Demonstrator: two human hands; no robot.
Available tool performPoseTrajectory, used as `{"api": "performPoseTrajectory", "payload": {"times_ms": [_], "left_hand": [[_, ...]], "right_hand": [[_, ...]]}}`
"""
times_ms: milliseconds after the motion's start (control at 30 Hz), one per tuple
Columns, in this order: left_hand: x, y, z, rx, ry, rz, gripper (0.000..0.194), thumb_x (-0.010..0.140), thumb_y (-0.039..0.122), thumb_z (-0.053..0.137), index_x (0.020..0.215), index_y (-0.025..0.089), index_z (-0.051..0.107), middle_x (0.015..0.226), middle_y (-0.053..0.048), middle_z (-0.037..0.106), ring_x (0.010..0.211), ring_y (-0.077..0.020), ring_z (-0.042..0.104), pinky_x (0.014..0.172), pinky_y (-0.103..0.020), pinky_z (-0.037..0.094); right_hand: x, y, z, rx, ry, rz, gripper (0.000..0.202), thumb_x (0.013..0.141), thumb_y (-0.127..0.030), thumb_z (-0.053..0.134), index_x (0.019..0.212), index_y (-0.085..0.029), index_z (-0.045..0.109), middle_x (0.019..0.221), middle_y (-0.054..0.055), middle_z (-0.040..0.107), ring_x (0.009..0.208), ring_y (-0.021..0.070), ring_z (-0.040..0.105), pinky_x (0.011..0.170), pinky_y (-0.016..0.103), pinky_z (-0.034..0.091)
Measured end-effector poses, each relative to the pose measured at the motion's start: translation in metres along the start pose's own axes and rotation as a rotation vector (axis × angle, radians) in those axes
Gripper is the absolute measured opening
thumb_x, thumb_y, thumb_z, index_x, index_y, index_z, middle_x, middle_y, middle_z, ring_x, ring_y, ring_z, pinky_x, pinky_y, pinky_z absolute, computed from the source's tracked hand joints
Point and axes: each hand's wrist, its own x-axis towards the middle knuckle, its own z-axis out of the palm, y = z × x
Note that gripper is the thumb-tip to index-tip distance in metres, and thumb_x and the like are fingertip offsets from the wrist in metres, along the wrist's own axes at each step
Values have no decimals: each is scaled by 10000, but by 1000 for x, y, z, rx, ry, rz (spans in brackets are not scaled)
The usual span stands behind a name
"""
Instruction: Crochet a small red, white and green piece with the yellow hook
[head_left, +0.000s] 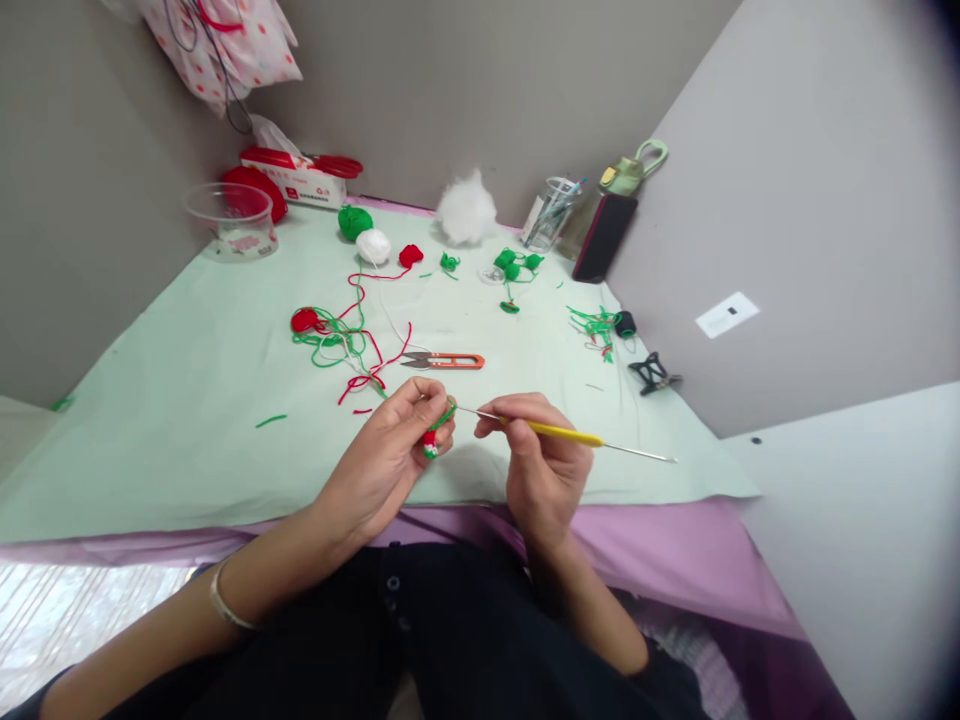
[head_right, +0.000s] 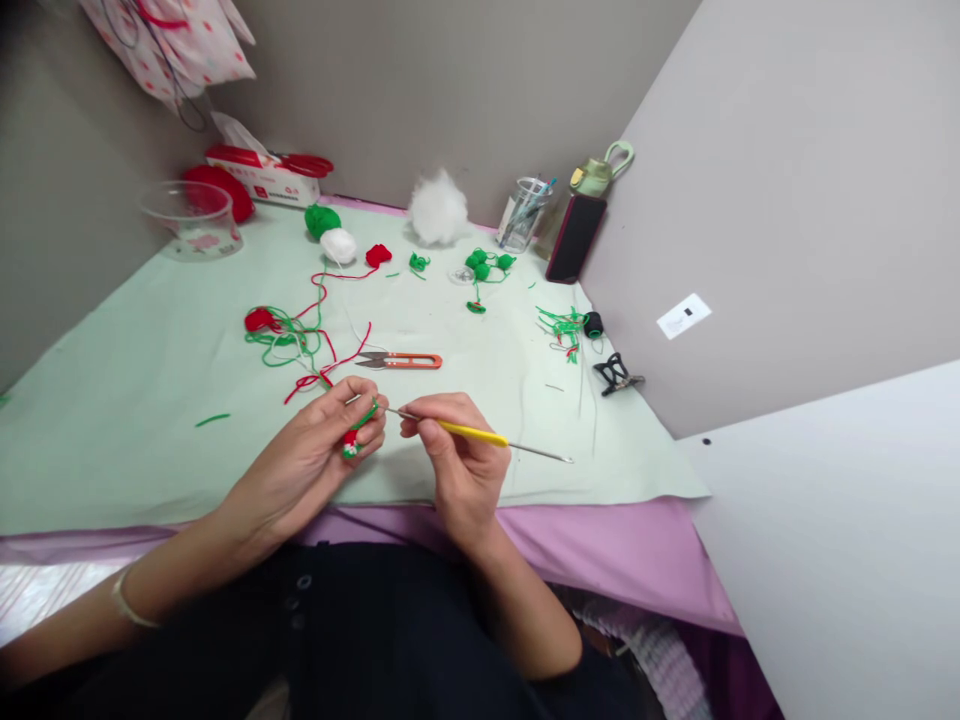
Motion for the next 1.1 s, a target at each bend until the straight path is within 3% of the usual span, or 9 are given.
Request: {"api": "performPoseTrajectory", "payload": {"times_ms": [267, 567, 700, 833, 967, 1100], "left_hand": [[1, 3, -6, -19, 4, -33, 203, 891, 219, 794, 845, 153, 607, 801, 24, 534, 594, -33, 460, 550, -136, 385], [2, 8, -6, -8, 16, -57, 208, 853, 193, 814, 832, 150, 611, 812, 7, 592, 572, -30, 458, 541, -143, 386], [3, 0, -5, 133, 72, 96, 172, 892, 232, 774, 858, 179, 614, 794, 24, 568, 613, -61, 459, 594, -177, 415], [7, -12, -7, 292, 108, 316, 184, 903, 290, 773, 1008, 232, 633, 870, 25, 579, 678, -99, 504, 618, -225, 422], [8, -14, -8, 407, 64, 379, 203, 934, 330, 730, 1057, 221, 611, 916, 7, 573, 679, -111, 517, 591, -244, 420], [14, -3, -12, 483, 1, 422, 160, 960, 314, 673, 1048, 210, 588, 856, 20, 544, 657, -108, 491, 595, -242, 415]], "right_hand": [[1, -2, -4, -4, 3, 79, 129, 992, -294, 655, 974, -246, 773, 846, 23, 715, 696, 161, 674, 654, 348, 565], [5, -3, -8, 155, 16, 187, 128, 957, -307, 696, 915, -225, 785, 797, 16, 714, 630, 141, 652, 595, 311, 545], [7, -2, -5, 309, -59, 274, 110, 950, -292, 719, 915, -234, 806, 805, 13, 733, 629, 128, 662, 569, 276, 546], [2, 2, 6, 300, -176, 250, 119, 955, -285, 721, 1003, -267, 828, 913, 28, 764, 652, 115, 652, 614, 285, 542], [5, 2, 15, 281, -65, 172, 122, 956, -297, 720, 1021, -303, 822, 961, 18, 775, 635, 107, 637, 610, 286, 548], [32, -6, 10, 194, 46, 53, 113, 958, -315, 714, 1016, -298, 809, 946, 8, 783, 647, 110, 659, 635, 287, 571]]}}
